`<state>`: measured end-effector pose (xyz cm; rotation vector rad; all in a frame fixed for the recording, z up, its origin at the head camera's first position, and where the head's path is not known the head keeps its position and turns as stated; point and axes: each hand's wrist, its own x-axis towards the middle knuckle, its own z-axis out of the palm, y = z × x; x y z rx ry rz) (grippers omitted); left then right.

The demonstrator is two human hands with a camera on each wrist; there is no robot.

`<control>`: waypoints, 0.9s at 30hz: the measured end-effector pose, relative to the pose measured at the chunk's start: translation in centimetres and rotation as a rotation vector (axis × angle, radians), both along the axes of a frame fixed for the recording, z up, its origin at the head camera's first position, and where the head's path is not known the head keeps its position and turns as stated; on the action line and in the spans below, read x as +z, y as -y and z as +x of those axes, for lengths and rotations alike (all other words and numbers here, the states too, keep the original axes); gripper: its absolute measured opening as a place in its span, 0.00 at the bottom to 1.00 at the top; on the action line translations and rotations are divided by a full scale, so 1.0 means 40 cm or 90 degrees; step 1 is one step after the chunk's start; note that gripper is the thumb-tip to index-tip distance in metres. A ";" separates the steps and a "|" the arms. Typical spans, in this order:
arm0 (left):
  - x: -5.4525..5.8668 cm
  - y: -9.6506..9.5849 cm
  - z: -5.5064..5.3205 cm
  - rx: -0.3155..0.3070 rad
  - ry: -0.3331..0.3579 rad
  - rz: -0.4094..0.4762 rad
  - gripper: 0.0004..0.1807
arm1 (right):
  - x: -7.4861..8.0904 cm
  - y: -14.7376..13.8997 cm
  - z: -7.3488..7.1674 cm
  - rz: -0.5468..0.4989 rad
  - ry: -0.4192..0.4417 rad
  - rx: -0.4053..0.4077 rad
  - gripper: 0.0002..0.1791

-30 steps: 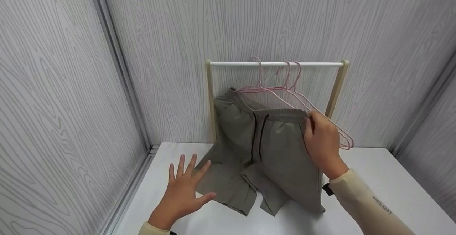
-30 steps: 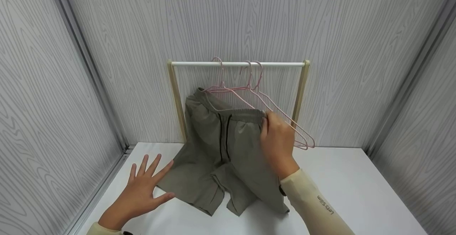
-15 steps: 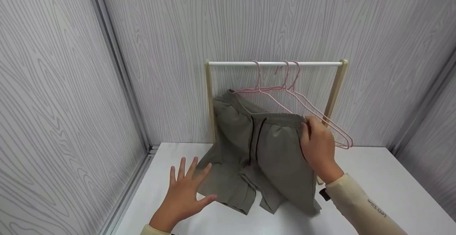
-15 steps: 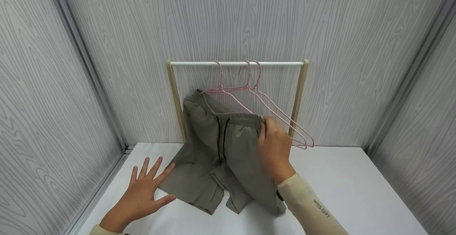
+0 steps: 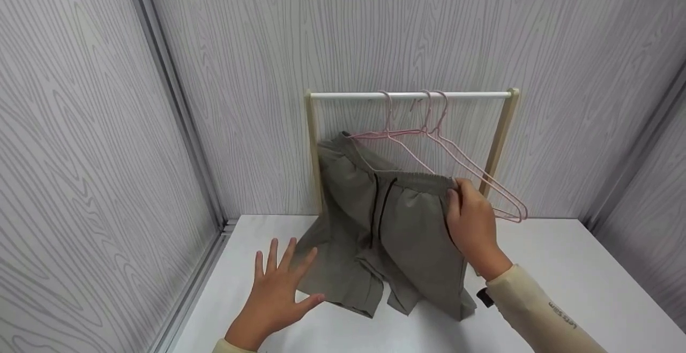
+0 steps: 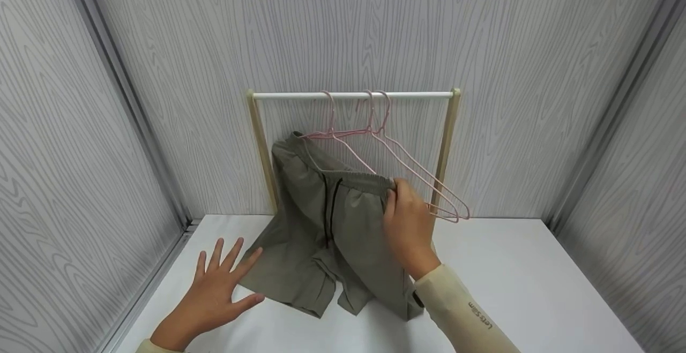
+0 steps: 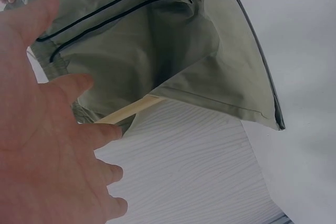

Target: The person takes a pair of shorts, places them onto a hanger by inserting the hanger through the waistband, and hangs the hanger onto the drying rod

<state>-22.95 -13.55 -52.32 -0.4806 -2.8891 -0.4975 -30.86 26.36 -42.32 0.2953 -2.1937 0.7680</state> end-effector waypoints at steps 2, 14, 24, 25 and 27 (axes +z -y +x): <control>-0.001 -0.001 -0.002 -0.001 -0.004 -0.001 0.51 | -0.001 -0.001 0.001 0.006 0.008 0.002 0.14; 0.007 -0.020 -0.040 0.015 -0.003 -0.066 0.49 | -0.003 -0.051 0.019 0.028 0.037 0.019 0.17; 0.012 -0.011 -0.044 0.026 0.014 -0.059 0.48 | -0.031 -0.088 0.104 0.083 0.029 0.009 0.22; 0.012 -0.009 -0.043 0.025 0.015 -0.059 0.48 | -0.030 -0.096 0.116 0.093 0.022 0.005 0.22; 0.015 -0.003 -0.040 0.021 0.015 -0.056 0.47 | -0.025 -0.118 0.138 0.112 0.010 -0.002 0.22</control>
